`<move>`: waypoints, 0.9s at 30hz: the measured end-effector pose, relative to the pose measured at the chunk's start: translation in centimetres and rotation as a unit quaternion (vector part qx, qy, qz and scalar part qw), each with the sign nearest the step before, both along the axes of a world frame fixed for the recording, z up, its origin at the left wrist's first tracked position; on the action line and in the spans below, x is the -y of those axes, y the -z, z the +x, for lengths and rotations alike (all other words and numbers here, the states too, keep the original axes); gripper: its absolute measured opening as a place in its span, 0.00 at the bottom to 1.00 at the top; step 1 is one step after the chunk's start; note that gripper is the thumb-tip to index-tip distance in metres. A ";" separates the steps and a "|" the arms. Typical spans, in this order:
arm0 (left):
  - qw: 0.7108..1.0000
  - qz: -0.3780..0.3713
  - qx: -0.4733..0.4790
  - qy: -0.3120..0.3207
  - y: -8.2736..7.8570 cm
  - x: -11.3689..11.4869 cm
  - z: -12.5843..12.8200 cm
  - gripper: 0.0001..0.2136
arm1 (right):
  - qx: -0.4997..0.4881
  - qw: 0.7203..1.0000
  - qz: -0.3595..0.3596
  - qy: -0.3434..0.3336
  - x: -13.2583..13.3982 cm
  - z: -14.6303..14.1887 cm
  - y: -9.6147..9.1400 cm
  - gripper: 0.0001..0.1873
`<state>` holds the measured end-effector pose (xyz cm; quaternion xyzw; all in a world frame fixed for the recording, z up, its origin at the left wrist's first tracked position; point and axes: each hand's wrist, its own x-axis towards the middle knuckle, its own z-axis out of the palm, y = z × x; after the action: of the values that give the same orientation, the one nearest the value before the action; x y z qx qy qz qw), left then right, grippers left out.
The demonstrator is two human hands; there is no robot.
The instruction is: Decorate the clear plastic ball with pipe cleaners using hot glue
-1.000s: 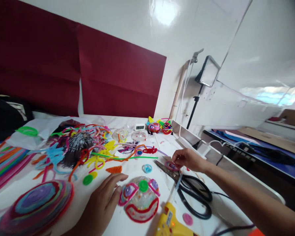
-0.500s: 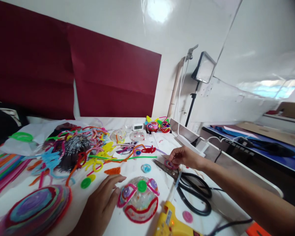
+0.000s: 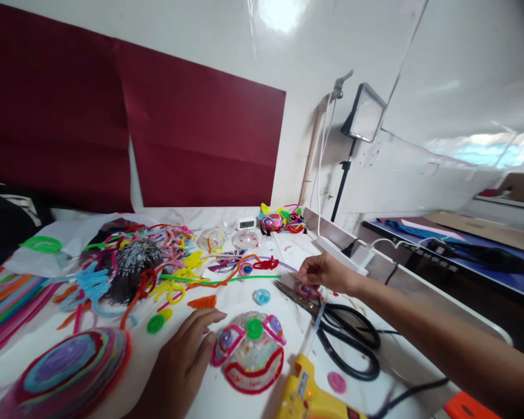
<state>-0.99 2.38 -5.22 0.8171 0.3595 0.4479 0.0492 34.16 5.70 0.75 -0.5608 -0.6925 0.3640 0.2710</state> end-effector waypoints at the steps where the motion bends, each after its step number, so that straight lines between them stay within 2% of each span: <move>1: 1.000 0.005 -0.003 0.003 -0.1 0.1 0.0 0.10 | 0.007 1.000 -0.003 -0.001 -0.1 0.0 -0.1 0.08; 9: 1.000 0.020 -0.001 -0.002 -1.3 0.4 0.4 0.10 | 0.085 0.995 -0.038 0.023 -1.6 -0.4 -0.5 0.15; 17: 1.000 -0.014 0.010 0.005 -0.2 0.2 0.1 0.11 | 0.105 0.992 -0.059 0.046 -3.6 -0.8 -0.9 0.16; 27: 0.999 -0.028 0.026 0.021 0.2 0.3 0.2 0.11 | 0.081 0.993 -0.074 0.041 -6.0 -0.7 -0.1 0.17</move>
<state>-0.81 2.08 -5.40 0.8108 0.3534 0.4577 0.0906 33.50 11.73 0.87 -0.6346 -0.6598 0.3564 0.1867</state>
